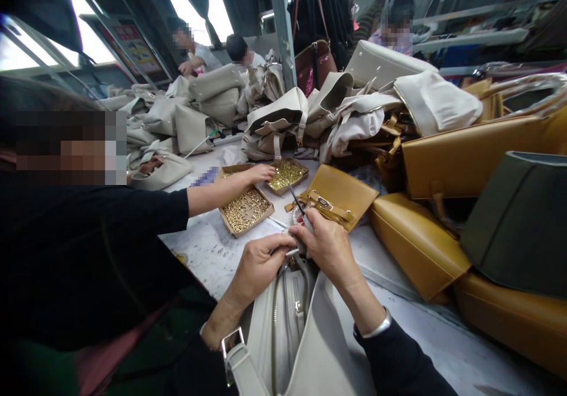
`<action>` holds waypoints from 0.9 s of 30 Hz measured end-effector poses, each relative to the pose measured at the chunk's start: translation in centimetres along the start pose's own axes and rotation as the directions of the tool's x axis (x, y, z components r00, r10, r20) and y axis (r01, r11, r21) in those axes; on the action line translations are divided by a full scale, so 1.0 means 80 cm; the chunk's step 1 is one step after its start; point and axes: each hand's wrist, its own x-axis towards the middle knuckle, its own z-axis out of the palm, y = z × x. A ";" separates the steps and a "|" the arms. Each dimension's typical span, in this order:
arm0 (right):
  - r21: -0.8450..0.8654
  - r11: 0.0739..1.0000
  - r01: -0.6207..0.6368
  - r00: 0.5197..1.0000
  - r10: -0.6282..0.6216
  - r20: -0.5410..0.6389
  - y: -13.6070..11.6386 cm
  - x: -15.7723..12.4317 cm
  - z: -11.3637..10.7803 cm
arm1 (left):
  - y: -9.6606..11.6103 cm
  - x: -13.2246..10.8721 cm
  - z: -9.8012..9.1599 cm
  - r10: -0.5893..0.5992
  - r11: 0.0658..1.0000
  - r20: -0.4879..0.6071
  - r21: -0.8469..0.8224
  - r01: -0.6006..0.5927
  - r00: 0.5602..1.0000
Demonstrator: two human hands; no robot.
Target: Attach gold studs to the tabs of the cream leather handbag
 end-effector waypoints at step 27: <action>-0.408 0.847 0.341 0.937 -0.271 0.219 -0.020 -0.088 -0.077 | 0.002 0.011 -0.008 -0.178 0.982 0.034 -0.055 0.179 0.983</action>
